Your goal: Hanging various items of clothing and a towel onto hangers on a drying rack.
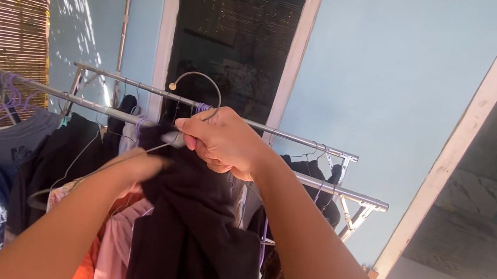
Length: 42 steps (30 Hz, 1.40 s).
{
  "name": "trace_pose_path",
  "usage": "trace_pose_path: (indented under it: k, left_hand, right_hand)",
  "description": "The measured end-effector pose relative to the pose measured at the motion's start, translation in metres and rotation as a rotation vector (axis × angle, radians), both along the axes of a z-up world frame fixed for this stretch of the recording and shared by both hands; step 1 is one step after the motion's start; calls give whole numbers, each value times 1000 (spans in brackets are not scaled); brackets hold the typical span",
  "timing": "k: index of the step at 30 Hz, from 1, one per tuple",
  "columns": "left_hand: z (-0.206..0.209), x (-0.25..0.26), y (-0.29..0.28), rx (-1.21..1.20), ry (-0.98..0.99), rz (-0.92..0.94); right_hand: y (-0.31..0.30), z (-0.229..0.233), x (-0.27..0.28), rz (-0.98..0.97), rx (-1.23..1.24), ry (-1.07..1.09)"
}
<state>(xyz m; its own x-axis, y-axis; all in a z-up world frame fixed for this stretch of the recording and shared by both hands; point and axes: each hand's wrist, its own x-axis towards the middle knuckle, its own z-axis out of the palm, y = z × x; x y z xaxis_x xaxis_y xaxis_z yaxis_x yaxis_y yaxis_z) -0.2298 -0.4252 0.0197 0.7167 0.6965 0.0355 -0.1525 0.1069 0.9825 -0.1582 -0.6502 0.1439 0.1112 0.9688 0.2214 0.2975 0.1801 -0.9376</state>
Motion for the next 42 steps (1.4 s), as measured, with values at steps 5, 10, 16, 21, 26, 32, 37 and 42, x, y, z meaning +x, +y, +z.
trace_pose_path:
  k: [5, 10, 16, 21, 26, 32, 37, 42]
  left_hand:
    - [-14, -16, -41, 852, 629, 149]
    - [-35, -30, -97, 1323, 370, 523]
    - [-70, -5, -82, 1067, 243, 139]
    - [-18, -14, -79, 930, -20, 338]
    - [-3, -30, -18, 523, -373, 382]
    - [-27, -59, -45, 1172, 53, 953]
    - [-35, -29, -170, 1419, 186, 450]
    - [-76, 31, -164, 1485, 324, 425]
  right_hand:
    - [12, -19, 28, -145, 17, -102]
    - [13, -30, 49, -321, 69, -50]
    - [1, -23, 57, -304, 99, -5]
    - [0, -23, 67, -422, 119, -123]
    - [-17, -27, 76, -590, 126, -315]
    - [-11, -18, 72, -553, 134, -104]
    - [18, -17, 59, -491, 166, -68]
    - [33, -12, 44, -542, 175, -72]
